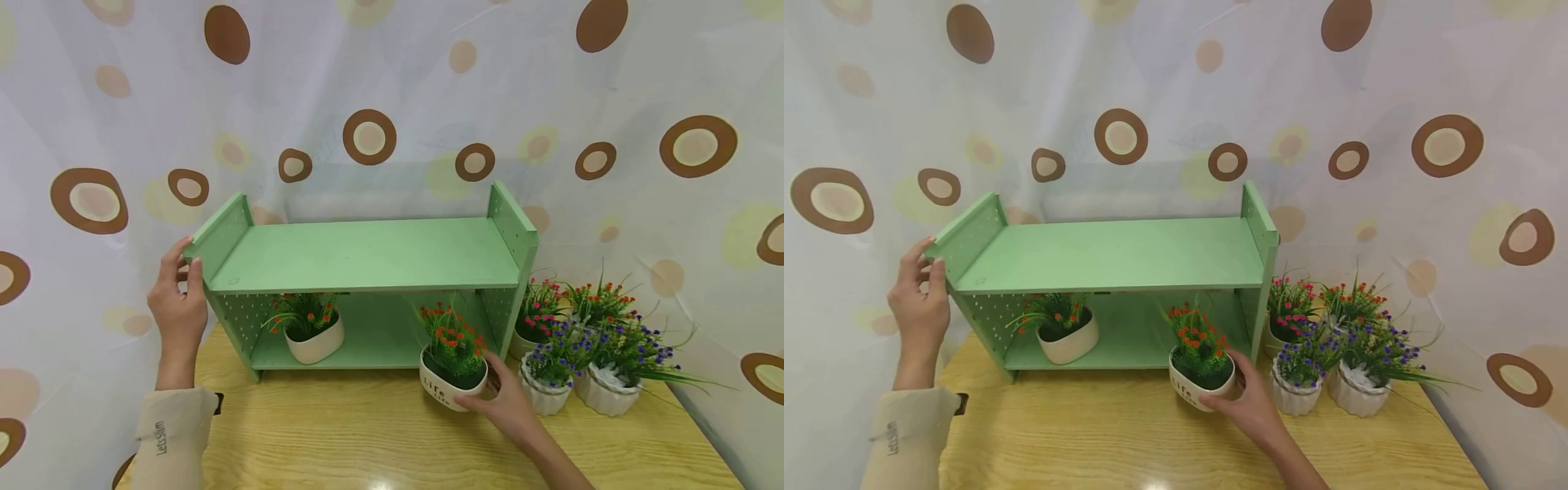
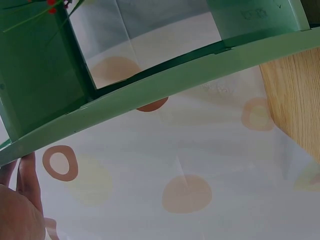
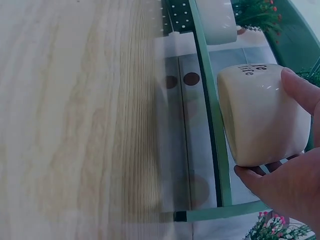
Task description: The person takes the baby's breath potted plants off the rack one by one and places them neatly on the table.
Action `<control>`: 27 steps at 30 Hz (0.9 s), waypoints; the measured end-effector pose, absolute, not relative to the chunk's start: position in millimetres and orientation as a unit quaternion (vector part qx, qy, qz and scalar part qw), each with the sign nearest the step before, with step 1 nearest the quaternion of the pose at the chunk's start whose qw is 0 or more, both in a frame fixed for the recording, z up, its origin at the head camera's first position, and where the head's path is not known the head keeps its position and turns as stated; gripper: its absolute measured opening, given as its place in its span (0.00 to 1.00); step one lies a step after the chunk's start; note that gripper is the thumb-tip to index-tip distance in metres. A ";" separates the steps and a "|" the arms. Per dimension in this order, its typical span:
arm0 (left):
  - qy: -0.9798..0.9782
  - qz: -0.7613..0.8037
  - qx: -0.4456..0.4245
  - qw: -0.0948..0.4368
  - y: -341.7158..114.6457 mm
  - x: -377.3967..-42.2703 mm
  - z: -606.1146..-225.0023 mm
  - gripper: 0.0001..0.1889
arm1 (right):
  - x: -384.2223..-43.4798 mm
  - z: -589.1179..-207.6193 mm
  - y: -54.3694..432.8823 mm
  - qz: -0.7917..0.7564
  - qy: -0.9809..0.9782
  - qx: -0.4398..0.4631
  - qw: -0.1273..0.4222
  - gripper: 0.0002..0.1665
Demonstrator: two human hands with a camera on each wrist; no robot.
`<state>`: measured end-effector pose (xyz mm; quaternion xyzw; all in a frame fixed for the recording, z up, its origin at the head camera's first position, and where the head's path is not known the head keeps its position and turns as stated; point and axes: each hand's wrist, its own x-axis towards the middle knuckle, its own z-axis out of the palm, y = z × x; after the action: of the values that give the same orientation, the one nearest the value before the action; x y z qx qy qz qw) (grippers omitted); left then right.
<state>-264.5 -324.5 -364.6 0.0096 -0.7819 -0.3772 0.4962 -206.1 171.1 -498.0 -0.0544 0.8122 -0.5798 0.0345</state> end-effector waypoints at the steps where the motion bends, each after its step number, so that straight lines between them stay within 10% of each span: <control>1: -0.782 -0.377 0.010 0.496 -324.5 -264.6 -364.5 0.20 | -204.1 -497.6 172.6 -0.579 0.813 -0.055 0.035 0.60; 27: -0.783 -0.370 0.010 0.499 -324.3 -265.3 -365.0 0.20 | -184.4 -506.5 199.6 -0.586 0.807 -0.026 0.064 0.58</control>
<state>-265.3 -324.3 -365.0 0.0101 -0.7835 -0.3704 0.4988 -184.4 199.6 -506.5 -0.0263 0.8070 -0.5865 0.0642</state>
